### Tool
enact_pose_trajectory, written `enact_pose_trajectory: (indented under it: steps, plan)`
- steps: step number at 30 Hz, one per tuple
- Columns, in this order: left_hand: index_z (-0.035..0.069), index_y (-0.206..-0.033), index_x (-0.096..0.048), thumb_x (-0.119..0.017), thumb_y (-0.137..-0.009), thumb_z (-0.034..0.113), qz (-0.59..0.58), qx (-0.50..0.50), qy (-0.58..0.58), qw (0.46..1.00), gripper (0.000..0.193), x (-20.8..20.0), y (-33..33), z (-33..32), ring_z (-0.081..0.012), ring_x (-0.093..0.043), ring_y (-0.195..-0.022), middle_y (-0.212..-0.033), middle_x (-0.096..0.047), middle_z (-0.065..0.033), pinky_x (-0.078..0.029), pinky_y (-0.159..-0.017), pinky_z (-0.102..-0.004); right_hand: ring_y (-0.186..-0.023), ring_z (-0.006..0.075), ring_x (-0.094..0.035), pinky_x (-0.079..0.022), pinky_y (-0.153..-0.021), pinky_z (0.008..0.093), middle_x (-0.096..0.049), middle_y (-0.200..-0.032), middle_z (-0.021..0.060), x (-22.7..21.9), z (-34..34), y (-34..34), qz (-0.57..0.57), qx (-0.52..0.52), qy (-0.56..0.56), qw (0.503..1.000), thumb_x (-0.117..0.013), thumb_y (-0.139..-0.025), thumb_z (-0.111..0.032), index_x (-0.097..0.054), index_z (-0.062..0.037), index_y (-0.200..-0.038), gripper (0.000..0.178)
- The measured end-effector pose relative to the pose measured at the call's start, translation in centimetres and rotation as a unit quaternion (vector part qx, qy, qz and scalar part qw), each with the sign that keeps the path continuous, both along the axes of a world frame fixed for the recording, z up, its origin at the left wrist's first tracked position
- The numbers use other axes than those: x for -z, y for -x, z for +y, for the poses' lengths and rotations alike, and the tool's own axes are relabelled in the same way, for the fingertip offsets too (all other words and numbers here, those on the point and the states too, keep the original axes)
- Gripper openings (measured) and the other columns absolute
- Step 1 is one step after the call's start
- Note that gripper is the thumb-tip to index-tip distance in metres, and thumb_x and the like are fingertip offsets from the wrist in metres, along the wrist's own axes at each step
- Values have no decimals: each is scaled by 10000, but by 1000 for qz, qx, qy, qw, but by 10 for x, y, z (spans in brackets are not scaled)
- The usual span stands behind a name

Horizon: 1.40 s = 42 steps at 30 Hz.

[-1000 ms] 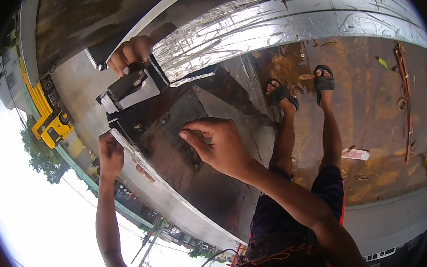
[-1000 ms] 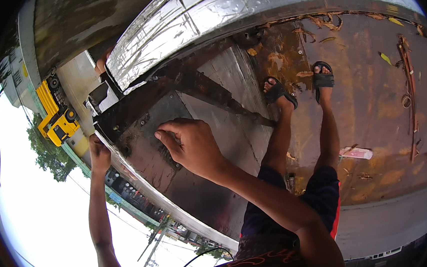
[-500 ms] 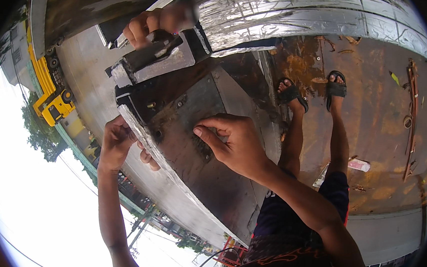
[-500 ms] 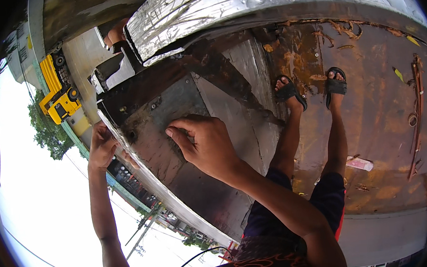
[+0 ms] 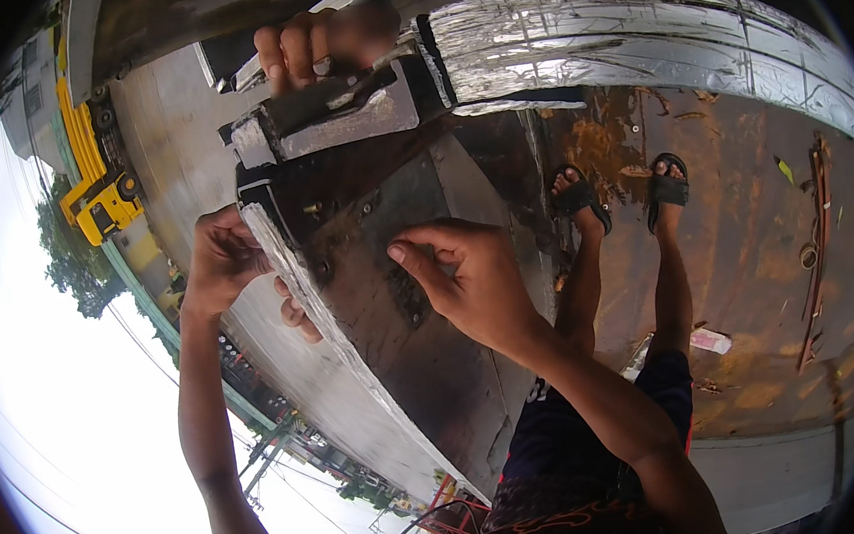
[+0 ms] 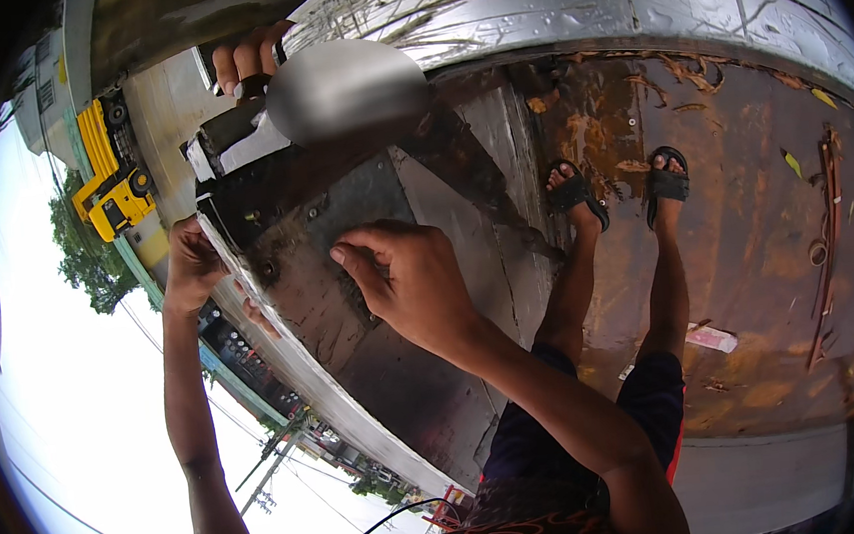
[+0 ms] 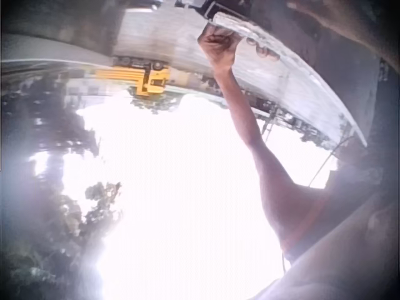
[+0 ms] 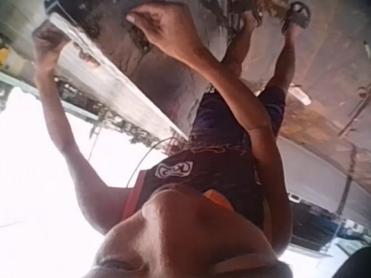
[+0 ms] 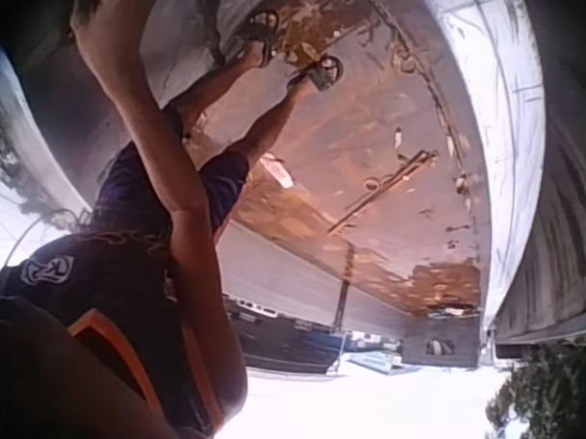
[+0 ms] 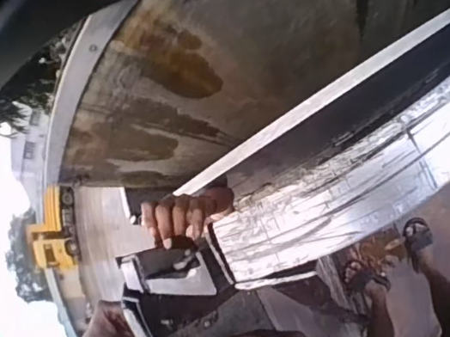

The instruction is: The person works with a coworker to reattach a metal gate to the back of a truck. They lift and position the gate, align the hinges, insert pins, and secure the assembly using a ratchet wrench. The person also clears debris from the truck bed and moves around the vehicle during the process.

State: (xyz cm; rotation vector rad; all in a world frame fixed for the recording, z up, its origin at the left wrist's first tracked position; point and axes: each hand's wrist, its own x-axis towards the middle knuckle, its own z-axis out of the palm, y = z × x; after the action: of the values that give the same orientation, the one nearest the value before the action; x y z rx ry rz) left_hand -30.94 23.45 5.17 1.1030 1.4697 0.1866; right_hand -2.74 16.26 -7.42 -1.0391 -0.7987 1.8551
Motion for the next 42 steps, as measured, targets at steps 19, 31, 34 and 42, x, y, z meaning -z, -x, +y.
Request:
enact_pose_trajectory:
  steps: [19,31,34,42]
  plan:
    - [39,-1494,-439,-933,-700,73,-60,-212,83,972,936,90,56,-45,-173,-629,-1162,-1320,-647,-76,-535,-975,-331,-546,-4,-454,-317,-485,216,-599,-628,-2,5,6,-4,-10,-50,33,998,-727,-983,-174,-754,28,-1040,211]
    - [-23,-1406,-552,-645,-1030,293,-209,-339,-139,907,500,36,-29,-63,-191,-621,-1207,-1303,-659,-121,-471,-1088,-361,-620,39,-434,-359,-540,224,-634,-774,38,-172,101,-17,-362,-329,-171,855,-699,-973,-71,-706,36,-1009,114]
    - [-13,-1296,-603,-545,-1078,361,-268,-573,-172,755,437,13,-65,-100,-196,-641,-1159,-1196,-687,-100,-490,-1063,-373,-660,90,-493,-408,-587,263,-591,-803,63,-214,101,16,-383,-427,-227,787,-662,-986,-70,-649,39,-994,109]
    - [15,-1092,-628,-370,-1105,464,-644,-704,-69,292,518,-28,-153,-154,-314,-610,-1156,-1130,-641,-155,-490,-1042,-441,-1089,362,-624,-519,-916,461,-582,-1177,183,-216,28,78,-274,-585,-519,560,-678,-806,-12,-596,15,-1289,490]
